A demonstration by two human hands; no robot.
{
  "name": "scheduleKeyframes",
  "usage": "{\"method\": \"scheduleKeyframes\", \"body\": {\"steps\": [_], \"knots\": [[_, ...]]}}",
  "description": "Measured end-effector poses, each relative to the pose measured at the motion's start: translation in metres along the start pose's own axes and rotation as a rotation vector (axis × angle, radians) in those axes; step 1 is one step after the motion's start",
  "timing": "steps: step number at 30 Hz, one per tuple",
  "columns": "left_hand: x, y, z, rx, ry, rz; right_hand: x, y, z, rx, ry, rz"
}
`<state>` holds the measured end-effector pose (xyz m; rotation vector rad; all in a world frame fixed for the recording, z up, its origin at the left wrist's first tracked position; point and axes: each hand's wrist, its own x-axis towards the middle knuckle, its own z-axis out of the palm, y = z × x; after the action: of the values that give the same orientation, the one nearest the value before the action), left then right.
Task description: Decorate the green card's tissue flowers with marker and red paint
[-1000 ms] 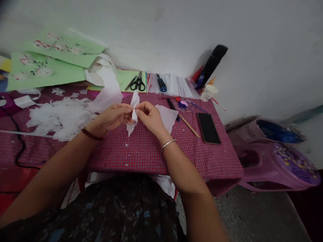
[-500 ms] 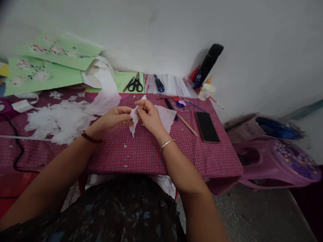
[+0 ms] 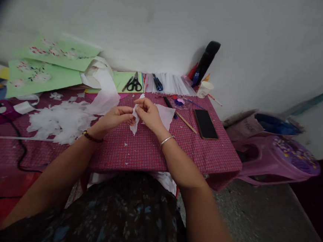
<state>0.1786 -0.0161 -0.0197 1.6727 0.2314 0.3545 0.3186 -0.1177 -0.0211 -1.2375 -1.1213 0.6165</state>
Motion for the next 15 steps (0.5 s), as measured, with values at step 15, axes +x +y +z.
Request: {"method": "scheduleKeyframes", "body": {"steps": [15], "knots": [[-0.0018, 0.0013, 0.0067, 0.022, 0.048, 0.014, 0.0, 0.0022, 0.001, 0.029, -0.005, 0.006]]}}
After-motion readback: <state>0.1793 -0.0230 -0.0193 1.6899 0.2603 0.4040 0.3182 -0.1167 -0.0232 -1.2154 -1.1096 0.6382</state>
